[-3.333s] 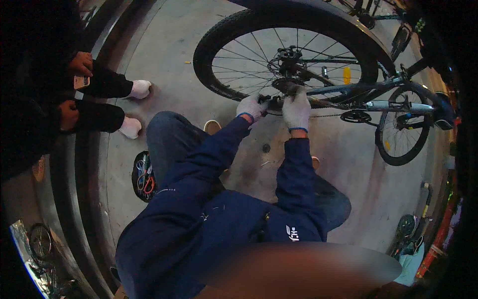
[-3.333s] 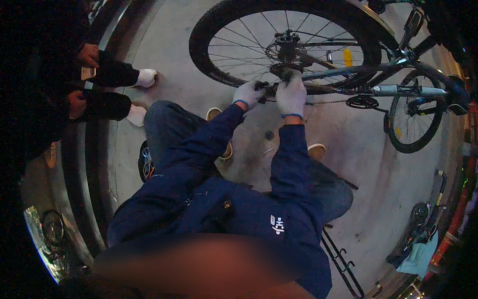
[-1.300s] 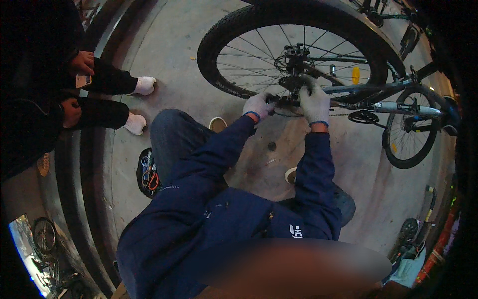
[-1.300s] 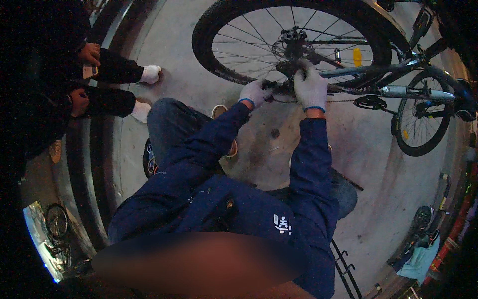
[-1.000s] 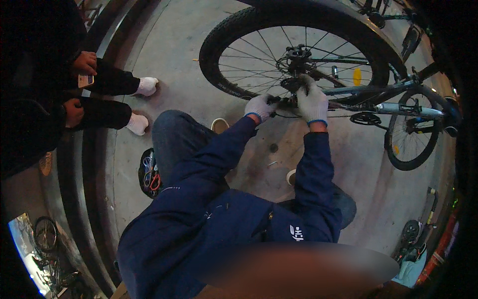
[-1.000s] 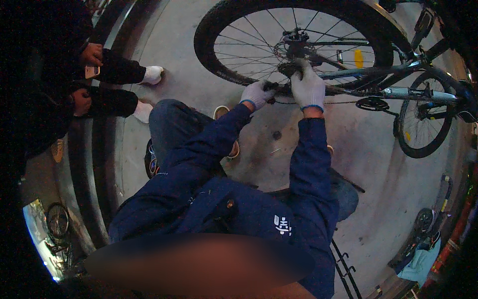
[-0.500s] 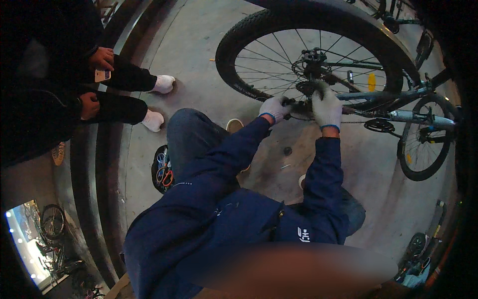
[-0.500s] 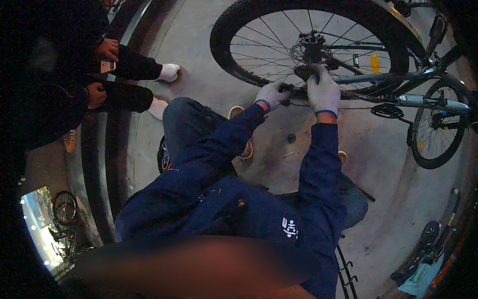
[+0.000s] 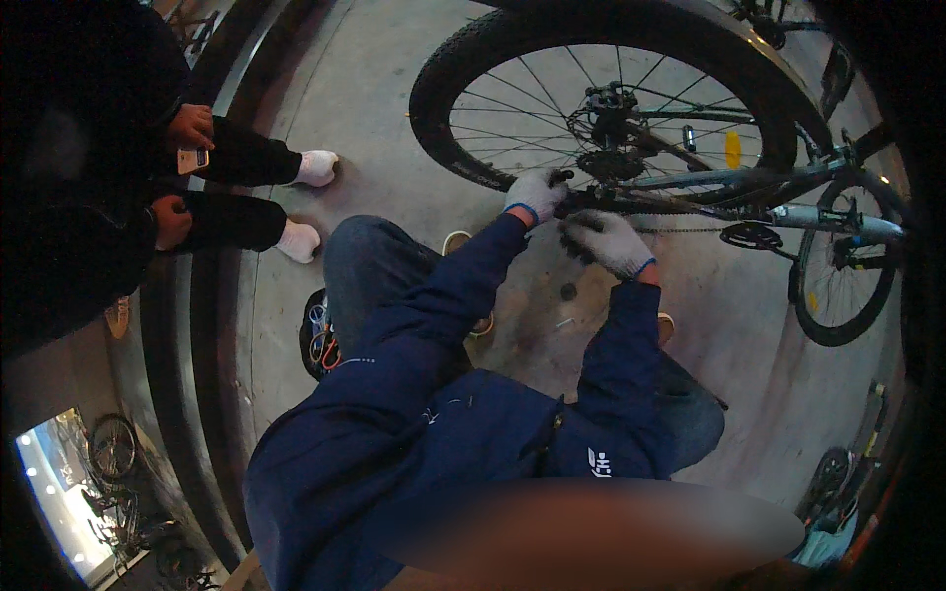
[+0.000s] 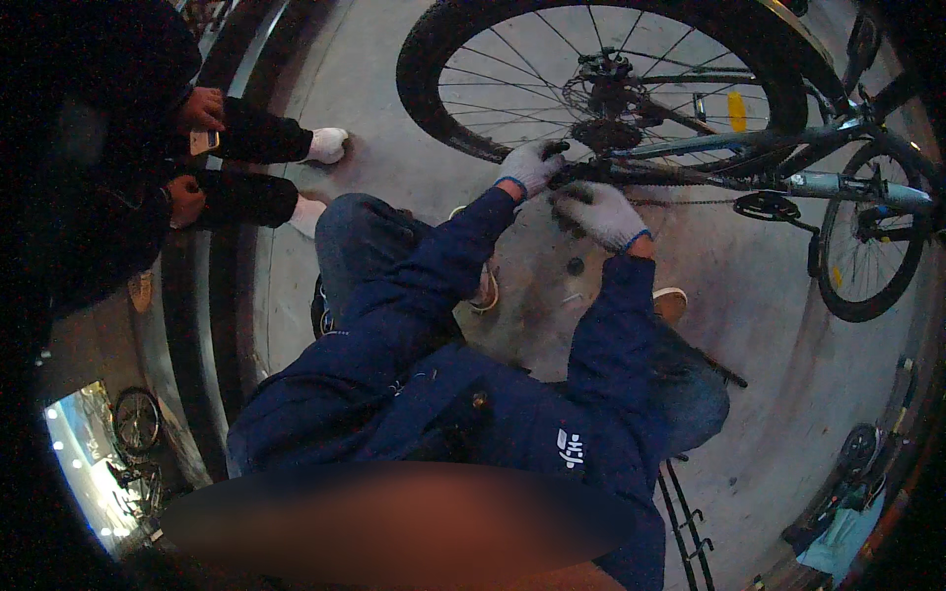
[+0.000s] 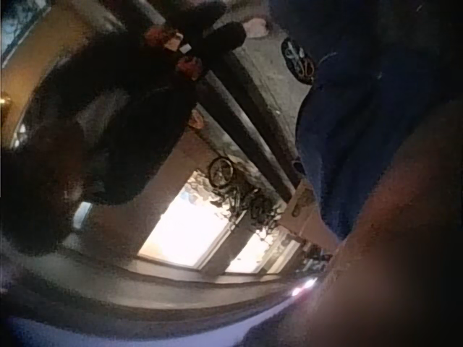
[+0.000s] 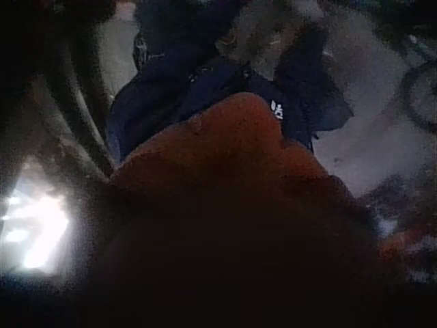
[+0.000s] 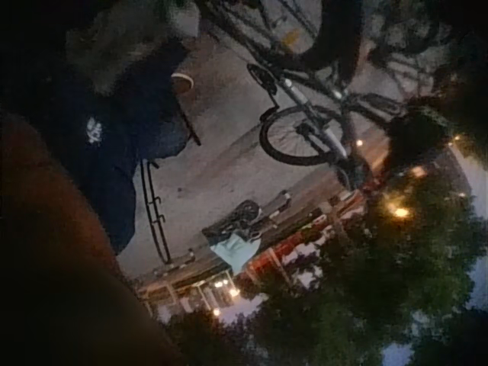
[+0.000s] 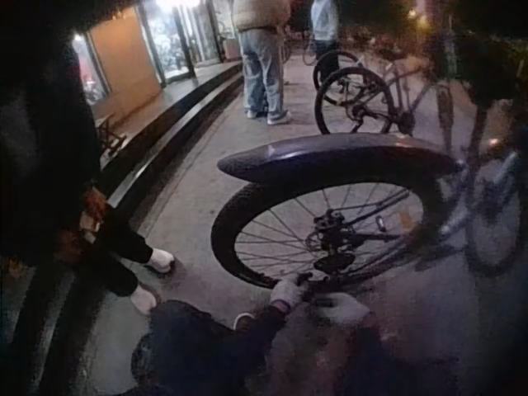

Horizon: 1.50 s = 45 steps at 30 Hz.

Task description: The person sits on the floor and works on the rear derailleur and chain of a bicycle. They use a chain tool to remove a link, then reattach the chain and adjust the derailleur. A second person stands nearby holding a phone.

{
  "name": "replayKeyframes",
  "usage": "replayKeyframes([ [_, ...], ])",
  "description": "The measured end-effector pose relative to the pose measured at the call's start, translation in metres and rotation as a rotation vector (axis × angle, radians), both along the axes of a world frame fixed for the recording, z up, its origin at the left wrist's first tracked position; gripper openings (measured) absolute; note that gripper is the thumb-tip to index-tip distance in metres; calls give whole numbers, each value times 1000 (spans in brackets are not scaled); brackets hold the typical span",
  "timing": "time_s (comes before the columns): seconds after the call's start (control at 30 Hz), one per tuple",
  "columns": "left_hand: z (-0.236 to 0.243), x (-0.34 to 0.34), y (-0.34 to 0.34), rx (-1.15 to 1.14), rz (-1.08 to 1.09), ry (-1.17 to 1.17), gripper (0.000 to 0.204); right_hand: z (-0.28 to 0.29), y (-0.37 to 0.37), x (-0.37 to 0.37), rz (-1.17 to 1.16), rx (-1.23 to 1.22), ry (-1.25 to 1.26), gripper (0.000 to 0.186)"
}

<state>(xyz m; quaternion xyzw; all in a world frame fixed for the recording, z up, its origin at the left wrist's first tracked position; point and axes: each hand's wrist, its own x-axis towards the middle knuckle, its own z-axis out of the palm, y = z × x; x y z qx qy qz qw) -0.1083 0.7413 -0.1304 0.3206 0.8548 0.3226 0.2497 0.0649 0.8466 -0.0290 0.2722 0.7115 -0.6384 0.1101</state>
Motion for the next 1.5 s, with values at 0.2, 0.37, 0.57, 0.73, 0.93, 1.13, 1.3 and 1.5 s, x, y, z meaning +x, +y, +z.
replayKeyframes([
  [0.2, 10, -1, 3, 9, -4, -29, 46, -120, 19, 9, 22, 79, -282, 30],
  [0.37, 6, -4, 10, -44, 8, 0, 44, -293, 19, 3, -360, 125, 96, 51],
  [0.57, 1, -1, 12, 21, 24, -21, 43, -329, 28, -39, -312, 306, -602, 62],
  [0.73, 1, 2, 10, 58, 26, 40, 39, -318, 35, -40, 12, 539, -306, 72],
  [0.93, -2, 3, 13, -31, 12, 51, 43, -375, 28, -50, 82, 679, -236, 49],
  [1.13, 6, 9, 17, -73, 30, 38, 42, -375, 32, -51, 63, 904, -207, 50],
  [1.3, 9, 5, 11, 46, 73, 78, 40, -312, 33, -55, -83, 552, 52, 53],
  [1.5, 6, 9, 7, 88, 61, 144, 38, -302, 36, -73, 248, 972, -155, 66],
])
